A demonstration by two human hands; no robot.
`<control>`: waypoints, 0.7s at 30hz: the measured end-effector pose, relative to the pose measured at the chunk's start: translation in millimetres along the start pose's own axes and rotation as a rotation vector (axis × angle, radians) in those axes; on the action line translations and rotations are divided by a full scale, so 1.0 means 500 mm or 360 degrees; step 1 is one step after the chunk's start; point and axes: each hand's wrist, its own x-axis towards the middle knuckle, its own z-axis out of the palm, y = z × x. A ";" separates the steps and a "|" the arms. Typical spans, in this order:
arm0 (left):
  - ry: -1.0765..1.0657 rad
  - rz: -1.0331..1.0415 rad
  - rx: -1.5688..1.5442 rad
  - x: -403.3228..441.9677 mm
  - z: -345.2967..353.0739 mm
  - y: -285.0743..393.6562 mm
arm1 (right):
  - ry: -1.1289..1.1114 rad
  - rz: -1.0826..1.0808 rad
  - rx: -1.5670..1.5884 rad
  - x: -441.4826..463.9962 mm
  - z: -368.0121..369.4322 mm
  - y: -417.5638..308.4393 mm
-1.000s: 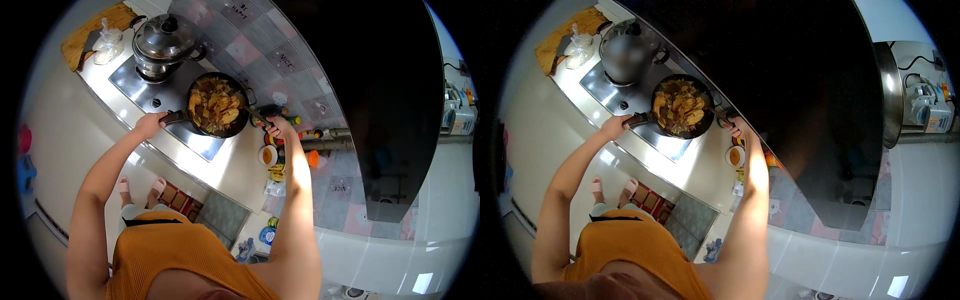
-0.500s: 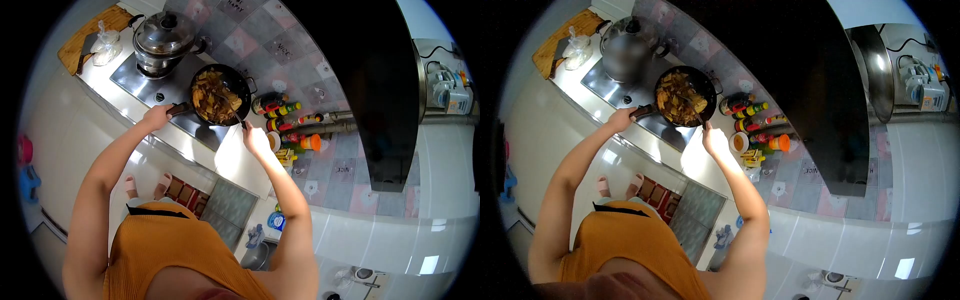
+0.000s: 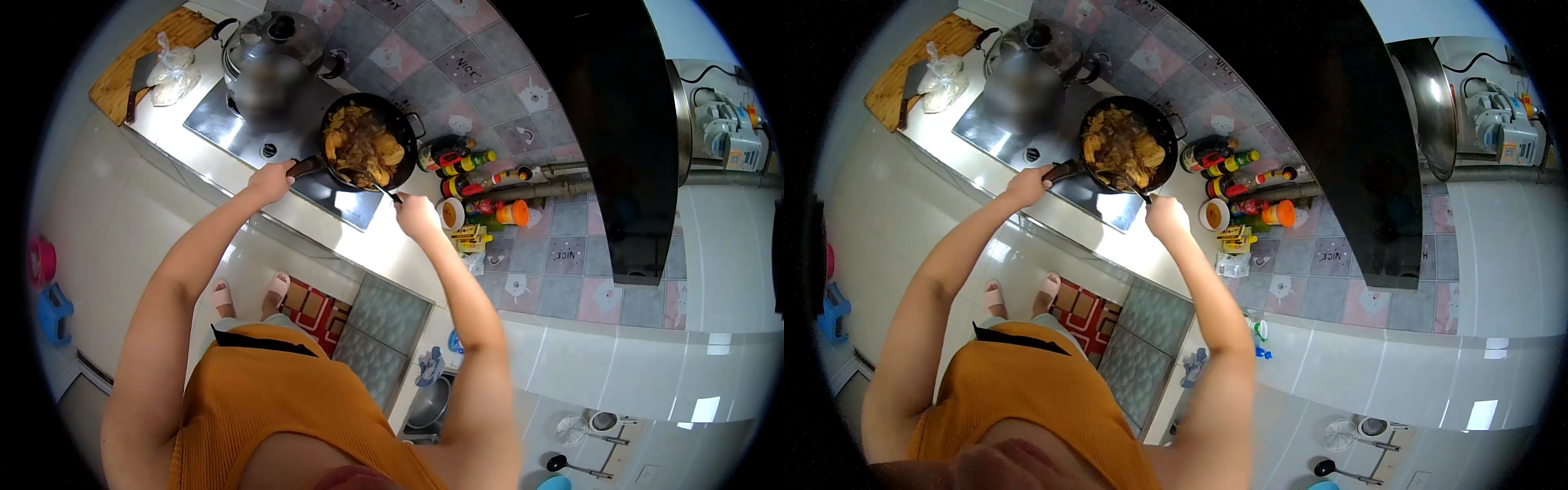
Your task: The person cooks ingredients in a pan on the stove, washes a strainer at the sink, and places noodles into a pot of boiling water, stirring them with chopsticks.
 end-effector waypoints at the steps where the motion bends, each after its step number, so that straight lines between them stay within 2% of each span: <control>1: 0.0013 -0.0001 -0.0007 0.001 -0.002 0.000 | 0.0022 0.0024 -0.0017 0.015 -0.001 -0.004; 4: 0.0018 -0.0027 -0.0028 -0.007 0.001 0.005 | 0.0052 0.0066 -0.0078 0.028 -0.030 -0.005; 6: 0.0019 -0.0069 -0.0045 -0.005 -0.005 0.008 | -0.0016 -0.0062 -0.0265 0.022 -0.081 0.020; 8: 0.0041 -0.0063 -0.0072 -0.004 -0.004 0.005 | 0.0056 -0.0180 -0.0344 -0.009 -0.170 -0.008; 10: 0.0039 -0.0056 -0.0071 -0.005 0.002 0.001 | 0.0265 -0.0437 -0.0334 0.015 -0.204 -0.008; 12: 0.0029 -0.0039 -0.0049 0.001 0.005 0.000 | 0.0222 -0.0494 -0.0315 0.061 -0.229 -0.052; 17: 0.0055 -0.0121 -0.0070 -0.007 0.000 0.014 | 0.0169 -0.0775 -0.0543 0.232 -0.157 -0.073; 21: 0.0097 -0.0134 -0.0057 -0.018 -0.008 0.024 | -0.0075 -0.0663 -0.0722 0.219 -0.171 0.002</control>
